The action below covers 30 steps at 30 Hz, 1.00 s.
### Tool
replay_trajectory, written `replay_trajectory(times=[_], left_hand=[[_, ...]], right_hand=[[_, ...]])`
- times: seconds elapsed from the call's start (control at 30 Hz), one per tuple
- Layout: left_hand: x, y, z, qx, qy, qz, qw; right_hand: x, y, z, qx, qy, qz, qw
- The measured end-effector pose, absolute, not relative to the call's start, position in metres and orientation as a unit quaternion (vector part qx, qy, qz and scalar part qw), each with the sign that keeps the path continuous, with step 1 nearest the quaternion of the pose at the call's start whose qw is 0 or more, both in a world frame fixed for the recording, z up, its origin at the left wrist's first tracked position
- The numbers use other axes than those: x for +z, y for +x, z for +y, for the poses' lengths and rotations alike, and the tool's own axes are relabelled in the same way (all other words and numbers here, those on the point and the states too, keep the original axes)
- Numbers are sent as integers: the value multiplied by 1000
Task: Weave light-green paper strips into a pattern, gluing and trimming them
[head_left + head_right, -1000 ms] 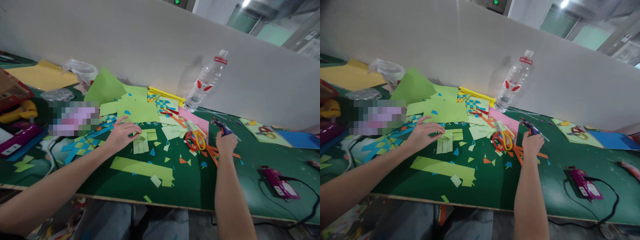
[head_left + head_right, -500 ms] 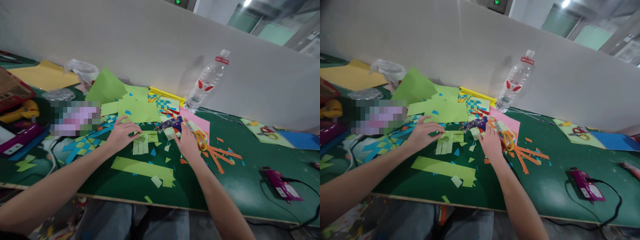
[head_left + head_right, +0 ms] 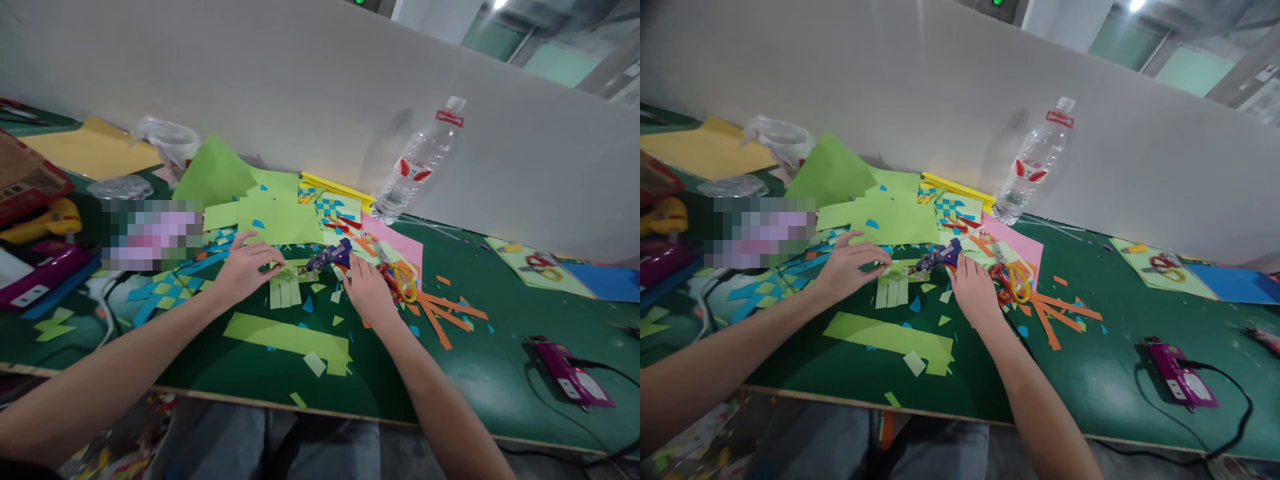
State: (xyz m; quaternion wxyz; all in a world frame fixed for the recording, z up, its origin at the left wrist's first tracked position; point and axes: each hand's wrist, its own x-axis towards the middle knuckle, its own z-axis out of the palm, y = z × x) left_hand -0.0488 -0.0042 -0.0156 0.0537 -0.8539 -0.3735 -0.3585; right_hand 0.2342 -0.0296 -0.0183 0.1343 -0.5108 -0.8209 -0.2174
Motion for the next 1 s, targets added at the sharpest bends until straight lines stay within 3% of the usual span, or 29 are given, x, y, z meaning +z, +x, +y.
replay_trajectory(times=[1.0], left_hand=[[-16,-49,-3,-349,-853,-386,41]], right_hand=[[-11,237,-34,-238,-500,-828,81]])
